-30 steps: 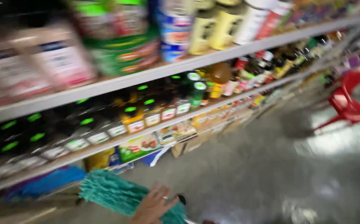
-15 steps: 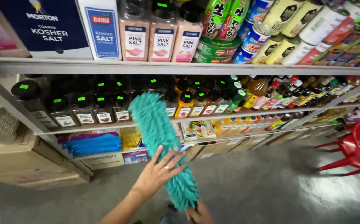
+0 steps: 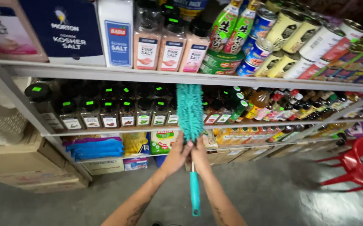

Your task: Organizes spice jars and salt containers on grocery store shelves and then uses a duster to clean.

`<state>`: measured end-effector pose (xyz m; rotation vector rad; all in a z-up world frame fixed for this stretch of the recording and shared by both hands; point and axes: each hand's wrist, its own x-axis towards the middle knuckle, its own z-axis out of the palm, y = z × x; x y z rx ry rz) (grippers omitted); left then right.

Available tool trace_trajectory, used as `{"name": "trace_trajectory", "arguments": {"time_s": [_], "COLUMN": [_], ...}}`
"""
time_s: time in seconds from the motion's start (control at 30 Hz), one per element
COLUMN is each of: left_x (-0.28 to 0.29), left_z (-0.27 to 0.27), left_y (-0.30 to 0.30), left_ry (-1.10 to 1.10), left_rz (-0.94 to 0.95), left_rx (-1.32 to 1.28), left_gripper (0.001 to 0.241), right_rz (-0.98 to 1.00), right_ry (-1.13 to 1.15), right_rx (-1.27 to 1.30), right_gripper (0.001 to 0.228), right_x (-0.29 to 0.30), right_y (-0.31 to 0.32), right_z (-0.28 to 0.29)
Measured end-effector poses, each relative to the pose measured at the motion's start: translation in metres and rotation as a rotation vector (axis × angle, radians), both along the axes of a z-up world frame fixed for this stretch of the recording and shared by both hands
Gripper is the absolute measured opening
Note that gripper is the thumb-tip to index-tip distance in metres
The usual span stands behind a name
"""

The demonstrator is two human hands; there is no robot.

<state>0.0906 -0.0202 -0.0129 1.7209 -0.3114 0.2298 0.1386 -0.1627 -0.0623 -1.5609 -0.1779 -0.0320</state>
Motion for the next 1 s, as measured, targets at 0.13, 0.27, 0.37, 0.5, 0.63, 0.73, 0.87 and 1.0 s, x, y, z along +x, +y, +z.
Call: {"name": "trace_trajectory", "arguments": {"time_s": [0.13, 0.27, 0.37, 0.5, 0.63, 0.73, 0.87, 1.0], "left_x": [-0.013, -0.039, -0.049, -0.050, -0.050, -0.061, -0.074, -0.070], "left_z": [-0.007, -0.025, -0.025, -0.012, -0.020, -0.025, 0.010, 0.015], "left_y": [0.042, 0.077, 0.100, 0.136, 0.187, 0.221, 0.252, 0.266], "left_ry": [0.108, 0.197, 0.028, 0.011, 0.051, -0.004, -0.004, 0.001], "left_rz": [0.131, 0.301, 0.285, 0.260, 0.375, 0.486, 0.454, 0.374], "left_rx": [-0.136, -0.284, -0.228, -0.122, -0.196, -0.145, -0.097, 0.016], "left_gripper": [0.071, 0.064, 0.064, 0.065, 0.069, 0.065, 0.060, 0.058], "right_rz": [0.064, 0.319, 0.398, 0.234, 0.311, 0.401, 0.412, 0.274], "right_ry": [0.296, 0.315, 0.122, 0.005, 0.126, 0.149, 0.261, 0.412], "right_rx": [-0.198, -0.479, -0.409, -0.496, -0.503, -0.586, -0.309, -0.083], "right_gripper": [0.044, 0.069, 0.065, 0.051, 0.060, 0.061, 0.053, 0.026], "right_x": [-0.029, -0.058, -0.036, -0.012, -0.045, -0.069, -0.045, -0.031], "right_y": [0.059, 0.093, 0.098, 0.135, 0.186, 0.218, 0.234, 0.200], "right_z": [0.064, 0.097, 0.074, 0.066, 0.110, 0.117, 0.078, 0.079]}}
